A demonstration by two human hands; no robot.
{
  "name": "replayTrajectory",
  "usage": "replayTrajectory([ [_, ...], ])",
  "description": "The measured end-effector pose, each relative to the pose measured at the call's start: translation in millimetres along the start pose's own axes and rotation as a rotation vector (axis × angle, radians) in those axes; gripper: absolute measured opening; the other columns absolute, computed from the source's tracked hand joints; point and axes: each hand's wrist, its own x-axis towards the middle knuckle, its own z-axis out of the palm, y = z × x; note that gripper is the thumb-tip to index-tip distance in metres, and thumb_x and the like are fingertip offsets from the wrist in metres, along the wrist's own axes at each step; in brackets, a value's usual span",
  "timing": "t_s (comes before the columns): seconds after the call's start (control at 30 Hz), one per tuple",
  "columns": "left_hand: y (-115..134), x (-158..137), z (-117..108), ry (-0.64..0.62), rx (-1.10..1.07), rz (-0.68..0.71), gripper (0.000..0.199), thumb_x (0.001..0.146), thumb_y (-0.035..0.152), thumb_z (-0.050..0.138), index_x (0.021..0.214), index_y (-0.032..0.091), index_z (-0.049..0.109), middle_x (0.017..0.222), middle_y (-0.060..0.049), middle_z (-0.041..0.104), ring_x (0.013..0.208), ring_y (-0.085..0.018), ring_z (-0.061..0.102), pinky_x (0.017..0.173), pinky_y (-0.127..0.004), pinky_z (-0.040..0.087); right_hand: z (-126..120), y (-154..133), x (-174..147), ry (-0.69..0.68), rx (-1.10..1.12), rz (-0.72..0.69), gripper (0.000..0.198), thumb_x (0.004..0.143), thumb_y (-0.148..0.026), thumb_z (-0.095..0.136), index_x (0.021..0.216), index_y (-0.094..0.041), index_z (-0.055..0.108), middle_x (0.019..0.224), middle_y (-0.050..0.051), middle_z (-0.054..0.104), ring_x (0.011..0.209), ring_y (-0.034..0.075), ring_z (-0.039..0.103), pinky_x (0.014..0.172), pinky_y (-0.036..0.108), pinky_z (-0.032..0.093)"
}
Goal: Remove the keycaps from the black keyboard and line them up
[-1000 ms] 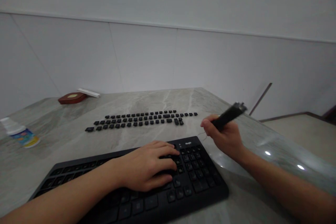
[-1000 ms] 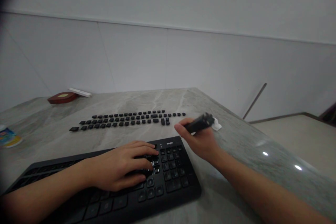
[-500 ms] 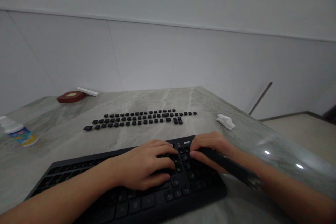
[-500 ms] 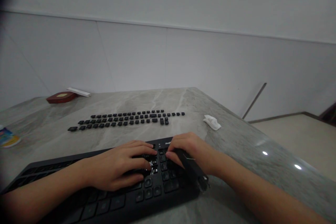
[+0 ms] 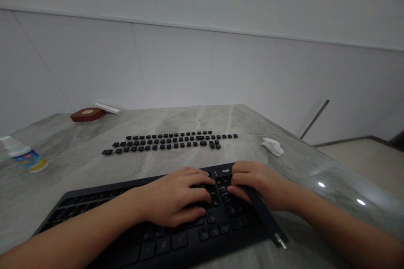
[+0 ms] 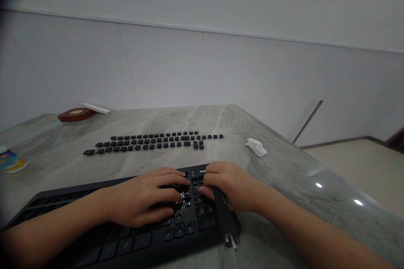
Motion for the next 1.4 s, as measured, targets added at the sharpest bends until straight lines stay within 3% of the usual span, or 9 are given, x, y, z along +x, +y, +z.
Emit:
replayTrajectory([
  [0.3,0,0,1,-0.029,0.024,-0.011,0.022,0.093,0.025,0.055,0.112,0.016,0.06,0.132,-0.014,0.057,0.123,-0.027,0.053,0.109,-0.045,0.043,7,-8,4,0.026,-0.19,-0.121,0.029,0.097,-0.021,0.044,0.073,-0.018,0.059,0.067,0.004,0.061,0.062,0.017,0.053,0.06,0.031,0.036],
  [0.43,1,-1,0,-0.042,0.032,-0.019,0.021,0.093,0.025,0.054,0.111,0.016,0.06,0.132,-0.014,0.057,0.124,-0.027,0.053,0.108,-0.045,0.043,8,-13,4,-0.022,-0.185,-0.068,0.016,0.086,-0.01,0.05,0.091,-0.017,0.063,0.073,0.004,0.065,0.065,0.018,0.057,0.06,0.031,0.038],
  [0.67,1,-1,0,-0.023,0.019,-0.009,0.02,0.092,0.025,0.056,0.11,0.016,0.061,0.131,-0.014,0.058,0.123,-0.028,0.053,0.108,-0.046,0.043,9,-10,1,-0.029,-0.171,-0.094,0.039,0.074,-0.004,0.051,0.106,-0.018,0.067,0.078,0.004,0.07,0.063,0.018,0.061,0.055,0.029,0.035],
  [0.77,0,-1,0,-0.023,0.008,-0.013,0.023,0.092,0.024,0.056,0.113,0.015,0.061,0.132,-0.014,0.057,0.124,-0.028,0.053,0.109,-0.045,0.042,16,-10,2,0.028,-0.055,0.01,0.045,0.066,-0.002,0.051,0.104,-0.017,0.07,0.078,0.005,0.072,0.063,0.018,0.063,0.055,0.027,0.038],
  [0.83,0,-1,1,-0.026,0.002,-0.013,0.023,0.092,0.024,0.056,0.113,0.015,0.06,0.132,-0.014,0.057,0.124,-0.027,0.052,0.109,-0.045,0.042,20,-12,4,0.083,0.082,0.152,0.044,0.063,-0.001,0.05,0.097,-0.017,0.072,0.077,0.004,0.073,0.064,0.017,0.065,0.059,0.026,0.042],
  [0.93,1,-1,0,-0.018,-0.011,-0.011,0.022,0.092,0.023,0.056,0.112,0.015,0.061,0.13,-0.014,0.058,0.123,-0.027,0.053,0.108,-0.045,0.043,24,-17,8,0.12,0.221,0.382,0.037,0.064,-0.002,0.049,0.086,-0.019,0.074,0.072,0.002,0.073,0.063,0.015,0.065,0.06,0.024,0.042],
  [1.0,1,-1,0,-0.016,-0.019,-0.015,0.023,0.092,0.022,0.057,0.114,0.016,0.06,0.129,-0.014,0.058,0.122,-0.027,0.053,0.107,-0.045,0.043,24,-20,11,0.114,0.248,0.465,0.034,0.066,-0.003,0.05,0.084,-0.019,0.075,0.072,0.002,0.073,0.064,0.015,0.065,0.06,0.024,0.041],
  [1.27,2,1,-2,-0.027,-0.016,-0.023,0.02,0.091,0.022,0.057,0.11,0.015,0.061,0.125,-0.014,0.06,0.118,-0.027,0.055,0.105,-0.046,0.044,18,-13,15,0.081,0.342,0.539,0.013,0.072,-0.01,0.057,0.062,-0.016,0.063,0.061,-0.001,0.061,0.059,0.013,0.052,0.054,0.024,0.033],
  [1.4,1,0,-1,-0.001,-0.024,-0.018,0.02,0.091,0.023,0.057,0.109,0.016,0.062,0.129,-0.014,0.058,0.121,-0.028,0.054,0.107,-0.046,0.043,20,-9,16,0.116,0.53,0.588,0.011,0.074,-0.016,0.057,0.072,-0.016,0.068,0.067,0.0,0.063,0.064,0.015,0.052,0.058,0.025,0.036],
])
